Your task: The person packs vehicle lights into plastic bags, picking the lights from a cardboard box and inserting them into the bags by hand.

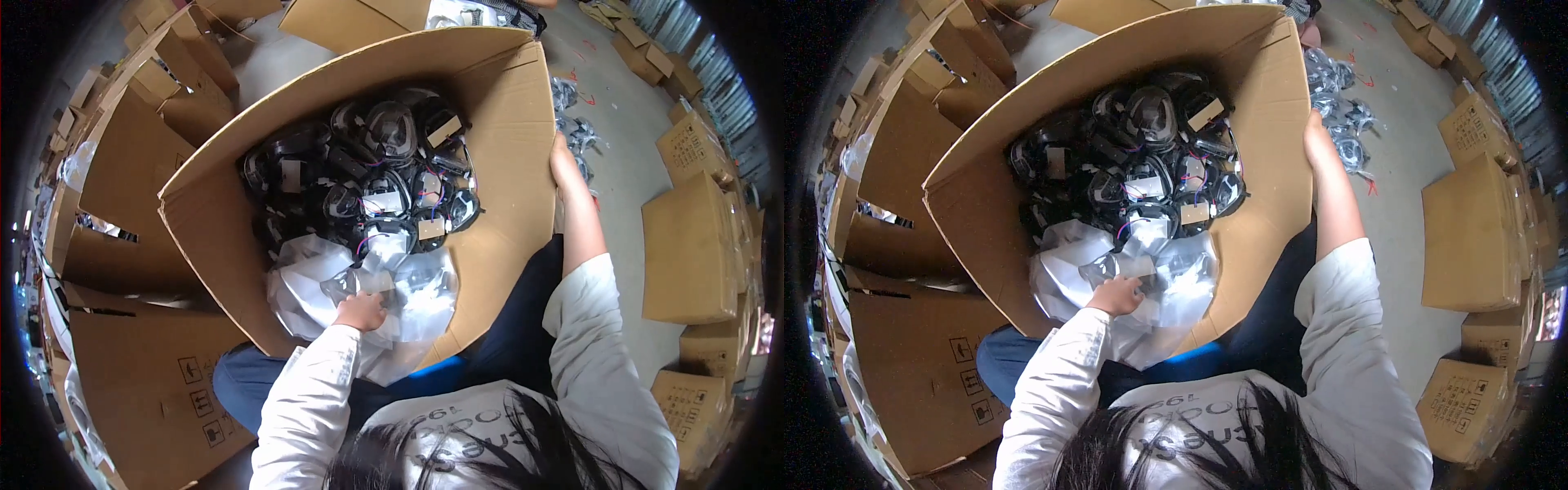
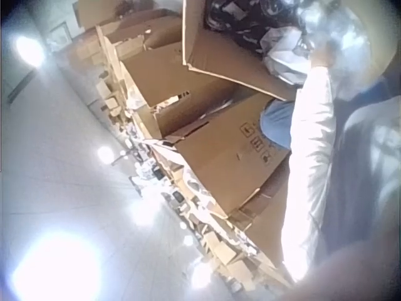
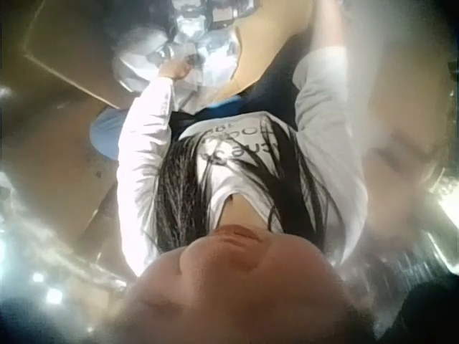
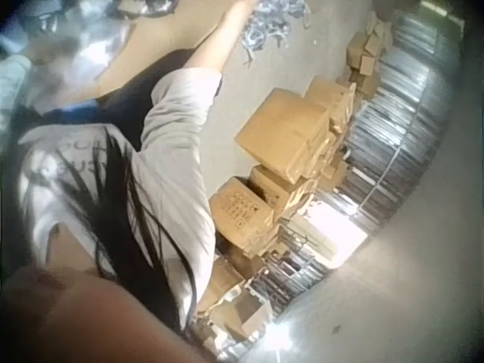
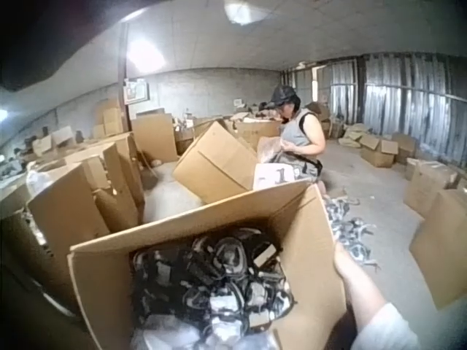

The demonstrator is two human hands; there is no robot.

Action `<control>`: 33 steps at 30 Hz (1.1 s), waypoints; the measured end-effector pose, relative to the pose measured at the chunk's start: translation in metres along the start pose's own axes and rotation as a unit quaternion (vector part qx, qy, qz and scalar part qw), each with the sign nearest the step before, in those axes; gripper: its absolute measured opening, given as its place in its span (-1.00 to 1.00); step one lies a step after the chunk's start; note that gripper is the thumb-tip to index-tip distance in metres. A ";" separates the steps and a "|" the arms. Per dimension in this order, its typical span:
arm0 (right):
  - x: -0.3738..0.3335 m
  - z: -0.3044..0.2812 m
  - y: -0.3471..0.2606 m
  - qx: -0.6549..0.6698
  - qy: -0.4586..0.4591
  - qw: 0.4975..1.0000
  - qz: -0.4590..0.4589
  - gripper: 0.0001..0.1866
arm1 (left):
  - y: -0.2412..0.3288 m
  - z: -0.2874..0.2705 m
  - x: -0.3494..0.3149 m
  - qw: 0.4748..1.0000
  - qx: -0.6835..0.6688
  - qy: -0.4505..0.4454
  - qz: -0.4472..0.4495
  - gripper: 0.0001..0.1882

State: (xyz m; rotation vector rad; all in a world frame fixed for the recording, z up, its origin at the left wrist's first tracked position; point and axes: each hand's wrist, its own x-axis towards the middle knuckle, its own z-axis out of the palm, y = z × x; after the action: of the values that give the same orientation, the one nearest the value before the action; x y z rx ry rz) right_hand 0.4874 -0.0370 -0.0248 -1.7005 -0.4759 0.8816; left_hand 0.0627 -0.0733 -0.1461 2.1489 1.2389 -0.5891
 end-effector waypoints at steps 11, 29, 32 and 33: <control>-0.064 0.003 -0.024 -0.561 0.079 0.818 -0.097 -0.36 | -0.028 0.063 0.038 0.997 -0.045 0.051 0.025 -0.72; -0.136 0.138 0.122 -0.065 -0.701 0.705 -0.085 -0.17 | -0.029 -0.149 -0.134 0.326 -0.804 0.136 0.479 -0.94; -0.150 0.142 0.100 0.102 -0.682 0.717 0.105 -0.29 | -0.046 -0.151 -0.130 0.308 -0.823 0.157 0.451 -0.84; -0.140 0.139 0.112 0.167 -0.685 0.695 0.139 -0.34 | -0.045 -0.149 -0.120 0.308 -0.845 0.169 0.404 -0.88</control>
State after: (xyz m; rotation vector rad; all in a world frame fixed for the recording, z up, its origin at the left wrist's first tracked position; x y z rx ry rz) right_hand 0.2789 -0.0800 -0.1023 -0.4752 -0.9373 2.2735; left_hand -0.0205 -0.0287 0.0263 0.4903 0.1146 1.2500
